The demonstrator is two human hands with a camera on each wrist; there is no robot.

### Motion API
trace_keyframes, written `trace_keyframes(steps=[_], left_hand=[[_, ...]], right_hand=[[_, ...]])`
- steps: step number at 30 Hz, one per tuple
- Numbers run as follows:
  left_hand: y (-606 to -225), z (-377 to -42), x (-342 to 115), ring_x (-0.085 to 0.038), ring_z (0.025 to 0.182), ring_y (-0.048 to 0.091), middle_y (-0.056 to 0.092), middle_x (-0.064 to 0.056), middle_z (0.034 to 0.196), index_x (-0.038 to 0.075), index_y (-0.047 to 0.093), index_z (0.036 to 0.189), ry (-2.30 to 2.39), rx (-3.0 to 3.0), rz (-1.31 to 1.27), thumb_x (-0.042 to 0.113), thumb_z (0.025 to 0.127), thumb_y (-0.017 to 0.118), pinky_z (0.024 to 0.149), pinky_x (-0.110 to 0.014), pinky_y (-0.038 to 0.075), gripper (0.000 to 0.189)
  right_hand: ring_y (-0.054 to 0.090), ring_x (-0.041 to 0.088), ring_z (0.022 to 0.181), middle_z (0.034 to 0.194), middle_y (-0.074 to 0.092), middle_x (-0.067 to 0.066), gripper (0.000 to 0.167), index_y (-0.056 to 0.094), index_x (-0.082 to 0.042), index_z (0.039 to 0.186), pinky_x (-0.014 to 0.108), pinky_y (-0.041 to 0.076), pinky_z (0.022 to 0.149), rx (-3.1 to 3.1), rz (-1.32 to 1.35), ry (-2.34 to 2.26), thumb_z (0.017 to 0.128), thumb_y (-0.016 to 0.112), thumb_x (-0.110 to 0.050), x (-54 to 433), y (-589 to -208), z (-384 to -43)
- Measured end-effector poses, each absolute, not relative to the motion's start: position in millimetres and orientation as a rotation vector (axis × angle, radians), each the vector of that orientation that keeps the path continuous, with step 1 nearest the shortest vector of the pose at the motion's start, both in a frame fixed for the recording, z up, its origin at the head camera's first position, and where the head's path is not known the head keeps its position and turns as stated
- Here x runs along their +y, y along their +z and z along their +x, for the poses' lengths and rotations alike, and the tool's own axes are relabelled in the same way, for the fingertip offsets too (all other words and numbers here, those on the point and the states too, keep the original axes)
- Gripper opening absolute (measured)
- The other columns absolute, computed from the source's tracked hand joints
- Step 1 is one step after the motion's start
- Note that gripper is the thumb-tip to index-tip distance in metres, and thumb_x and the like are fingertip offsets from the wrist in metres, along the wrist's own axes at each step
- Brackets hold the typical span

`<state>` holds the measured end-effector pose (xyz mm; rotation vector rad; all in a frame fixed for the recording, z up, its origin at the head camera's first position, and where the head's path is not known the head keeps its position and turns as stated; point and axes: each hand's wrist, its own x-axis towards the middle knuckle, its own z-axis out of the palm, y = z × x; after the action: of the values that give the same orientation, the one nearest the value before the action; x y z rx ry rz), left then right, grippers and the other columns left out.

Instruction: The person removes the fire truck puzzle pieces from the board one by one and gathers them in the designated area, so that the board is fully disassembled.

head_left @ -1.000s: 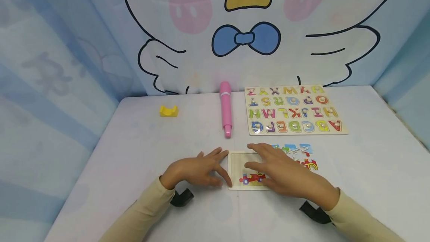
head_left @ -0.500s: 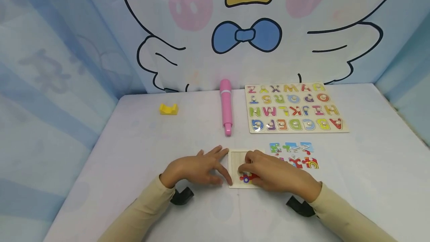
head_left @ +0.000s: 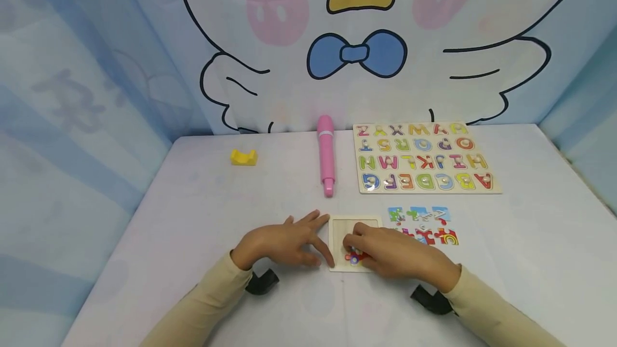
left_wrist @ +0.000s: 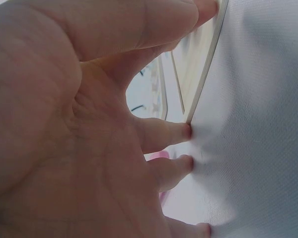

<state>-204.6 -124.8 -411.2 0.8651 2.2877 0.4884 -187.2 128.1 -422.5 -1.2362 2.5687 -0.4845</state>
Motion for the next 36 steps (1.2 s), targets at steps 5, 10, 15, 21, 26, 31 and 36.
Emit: trace_keyframes(steps=[5, 10, 15, 21, 26, 31, 36], left_hand=[[-411.4, -204.1, -124.1, -0.032, 0.157, -0.001, 0.017, -0.011, 0.17, 0.038, 0.079, 0.109, 0.483, 2.29, 0.86, 0.021, 0.098, 0.07, 0.114, -0.074, 0.009, 0.022], [-411.7, -204.8, -124.5, -0.033, 0.157, -0.001, 0.018, -0.011, 0.169, 0.037, 0.079, 0.109, 0.485, 2.29, 0.867, 0.02, 0.098, 0.07, 0.114, -0.075, 0.009, 0.022], [-412.0, -205.4, -125.7, -0.033, 0.157, -0.001, 0.017, -0.011, 0.169, 0.037, 0.079, 0.11, 0.489, 2.288, 0.874, 0.02, 0.098, 0.069, 0.114, -0.075, 0.009, 0.022], [-412.8, -205.2, -127.3, -0.033, 0.157, -0.001, 0.017, -0.011, 0.169, 0.037, 0.079, 0.109, 0.506, 2.286, 0.879, 0.021, 0.098, 0.069, 0.114, -0.075, 0.009, 0.022], [-413.3, -205.3, -127.7, -0.033, 0.157, -0.001, 0.018, -0.011, 0.169, 0.037, 0.079, 0.109, 0.511, 2.284, 0.88, 0.021, 0.099, 0.069, 0.114, -0.076, 0.009, 0.022], [-412.8, -204.5, -128.1, -0.033, 0.157, 0.0, 0.019, -0.012, 0.169, 0.038, 0.079, 0.109, 0.509, 2.286, 0.881, 0.02, 0.098, 0.069, 0.114, -0.076, 0.01, 0.023], [-412.1, -204.5, -126.5, -0.032, 0.157, 0.0, 0.018, -0.011, 0.169, 0.039, 0.079, 0.108, 0.502, 2.288, 0.88, 0.02, 0.098, 0.069, 0.114, -0.075, 0.01, 0.023]], right_hand=[[0.05, 0.006, 0.074, 0.092, 0.051, -0.008, 0.027, 0.062, -0.014, 0.111, 0.024, 0.047, 0.068, 2.558, -1.236, -0.491, 0.09, 0.074, -0.003, 127.6, -424.6, -187.1], [0.05, 0.005, 0.075, 0.091, 0.05, -0.01, 0.028, 0.059, -0.015, 0.112, 0.024, 0.046, 0.068, 2.542, -1.229, -0.509, 0.091, 0.073, -0.002, 127.2, -424.4, -187.1], [0.048, 0.005, 0.073, 0.087, 0.049, -0.01, 0.027, 0.059, -0.016, 0.107, 0.023, 0.044, 0.066, 2.543, -1.255, -0.535, 0.09, 0.072, -0.001, 125.9, -424.4, -187.6], [0.047, 0.005, 0.071, 0.081, 0.049, -0.01, 0.027, 0.057, -0.018, 0.101, 0.022, 0.041, 0.063, 2.526, -1.269, -0.571, 0.089, 0.07, 0.002, 124.7, -424.2, -188.3], [0.047, 0.004, 0.07, 0.08, 0.05, -0.011, 0.026, 0.056, -0.019, 0.099, 0.022, 0.042, 0.063, 2.512, -1.274, -0.599, 0.09, 0.069, 0.002, 123.4, -422.9, -188.3], [0.049, 0.003, 0.072, 0.083, 0.052, -0.013, 0.023, 0.058, -0.019, 0.099, 0.022, 0.044, 0.066, 2.507, -1.29, -0.655, 0.093, 0.069, 0.0, 123.4, -418.3, -186.8], [0.049, 0.002, 0.072, 0.082, 0.053, -0.014, 0.022, 0.059, -0.019, 0.101, 0.022, 0.045, 0.065, 2.541, -1.263, -0.725, 0.094, 0.068, -0.001, 132.4, -403.2, -185.5]])
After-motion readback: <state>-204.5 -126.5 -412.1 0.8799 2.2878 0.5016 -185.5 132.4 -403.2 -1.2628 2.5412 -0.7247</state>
